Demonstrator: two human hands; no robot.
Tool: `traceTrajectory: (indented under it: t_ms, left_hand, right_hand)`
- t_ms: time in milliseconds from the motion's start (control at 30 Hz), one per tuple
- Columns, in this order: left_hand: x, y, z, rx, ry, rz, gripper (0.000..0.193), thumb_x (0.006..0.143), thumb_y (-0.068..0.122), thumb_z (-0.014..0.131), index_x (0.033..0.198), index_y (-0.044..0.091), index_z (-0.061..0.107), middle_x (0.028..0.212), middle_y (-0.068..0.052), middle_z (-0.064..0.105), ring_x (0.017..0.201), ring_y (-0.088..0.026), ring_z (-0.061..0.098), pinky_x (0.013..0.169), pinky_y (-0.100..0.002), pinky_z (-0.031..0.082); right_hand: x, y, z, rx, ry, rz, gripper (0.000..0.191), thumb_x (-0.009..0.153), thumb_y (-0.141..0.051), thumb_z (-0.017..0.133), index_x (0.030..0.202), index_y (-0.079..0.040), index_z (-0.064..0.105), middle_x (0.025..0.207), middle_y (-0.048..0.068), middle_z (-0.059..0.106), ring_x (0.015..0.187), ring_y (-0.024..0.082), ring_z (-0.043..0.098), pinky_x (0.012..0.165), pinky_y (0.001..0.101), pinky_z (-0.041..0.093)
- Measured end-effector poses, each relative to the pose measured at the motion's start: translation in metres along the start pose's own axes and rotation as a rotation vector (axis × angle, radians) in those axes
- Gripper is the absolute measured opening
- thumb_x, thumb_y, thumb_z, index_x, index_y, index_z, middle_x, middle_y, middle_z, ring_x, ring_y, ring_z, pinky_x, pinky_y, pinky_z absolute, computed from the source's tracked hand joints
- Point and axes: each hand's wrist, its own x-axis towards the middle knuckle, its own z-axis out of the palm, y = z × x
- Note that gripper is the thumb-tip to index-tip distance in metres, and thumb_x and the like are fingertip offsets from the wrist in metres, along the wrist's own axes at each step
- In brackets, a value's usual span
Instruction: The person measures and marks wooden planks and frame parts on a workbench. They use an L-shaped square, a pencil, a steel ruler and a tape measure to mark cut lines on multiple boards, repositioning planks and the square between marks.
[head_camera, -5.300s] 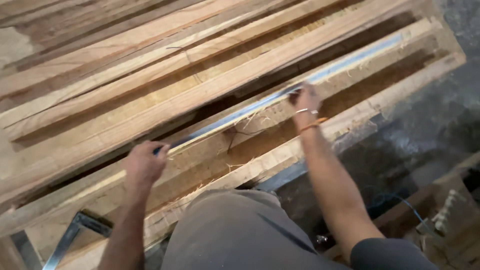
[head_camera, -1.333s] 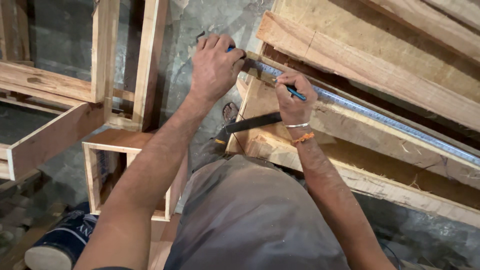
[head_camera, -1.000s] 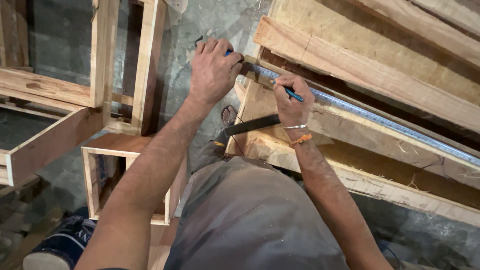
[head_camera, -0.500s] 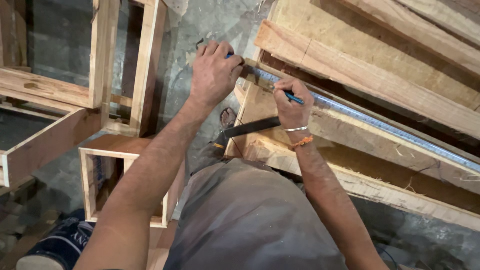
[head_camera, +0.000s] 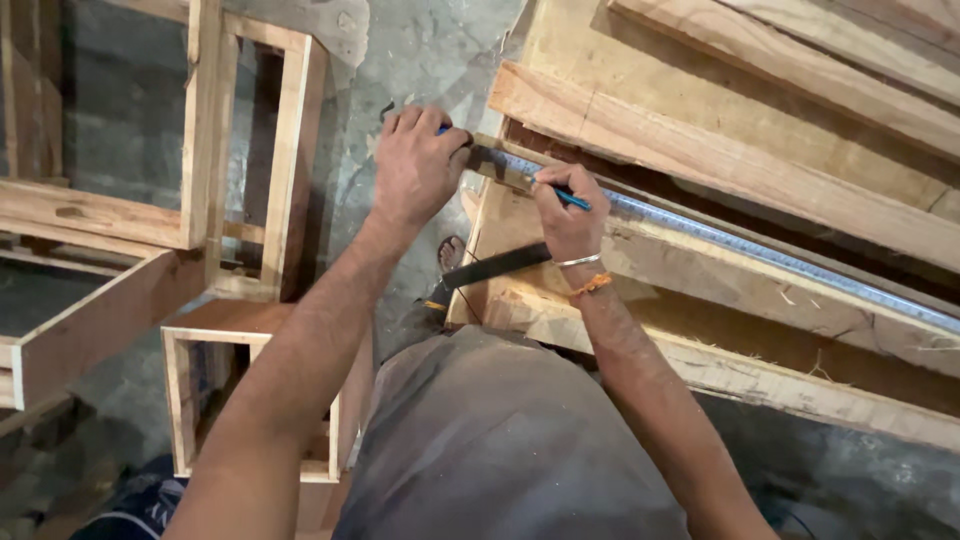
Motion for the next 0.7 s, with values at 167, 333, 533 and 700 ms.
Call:
traceTrajectory:
  t_ms: [167, 333, 533, 700]
  left_hand:
    - [-0.007, 0.017, -0.018, -0.061, -0.036, -0.045, 0.013, 0.088, 0.026, 0.077, 0.093, 0.015, 0.079, 0.097, -0.006, 0.065, 0.1, -0.029, 0.062, 0.09, -0.045, 0.046]
    - [-0.027, 0.06, -0.019, -0.108, -0.43, -0.191, 0.022, 0.084, 0.035, 0.077, 0.09, 0.014, 0.08, 0.09, -0.013, 0.071, 0.09, -0.035, 0.067, 0.079, -0.05, 0.052]
    - [-0.036, 0.138, 0.013, -0.341, -0.563, -0.256, 0.022, 0.084, 0.033, 0.071, 0.098, 0.02, 0.082, 0.094, -0.014, 0.075, 0.09, -0.037, 0.07, 0.082, -0.05, 0.055]
    - [-0.041, 0.189, 0.034, -0.353, -0.786, -0.386, 0.025, 0.088, 0.038, 0.069, 0.102, 0.021, 0.079, 0.095, -0.011, 0.075, 0.093, -0.036, 0.071, 0.084, -0.047, 0.056]
  right_hand:
    - [-0.045, -0.008, -0.022, 0.217, -0.209, 0.37, 0.014, 0.098, -0.009, 0.057, 0.1, -0.003, 0.07, 0.087, 0.008, 0.073, 0.076, 0.015, 0.067, 0.069, 0.0269, 0.055]
    - [-0.088, 0.005, -0.048, 0.744, -0.074, 0.806, 0.028, 0.102, -0.024, 0.049, 0.12, -0.005, 0.06, 0.087, 0.01, 0.072, 0.077, 0.021, 0.067, 0.071, 0.0338, 0.057]
    - [-0.109, 0.016, -0.088, 0.97, 0.141, 0.767, 0.04, 0.112, -0.033, 0.055, 0.133, 0.0, 0.059, 0.09, 0.006, 0.065, 0.082, 0.02, 0.062, 0.077, 0.037, 0.053]
    - [-0.147, 0.018, -0.122, 0.919, 0.145, 0.705, 0.043, 0.104, -0.039, 0.06, 0.127, -0.003, 0.062, 0.088, 0.007, 0.066, 0.077, 0.019, 0.061, 0.072, 0.0334, 0.052]
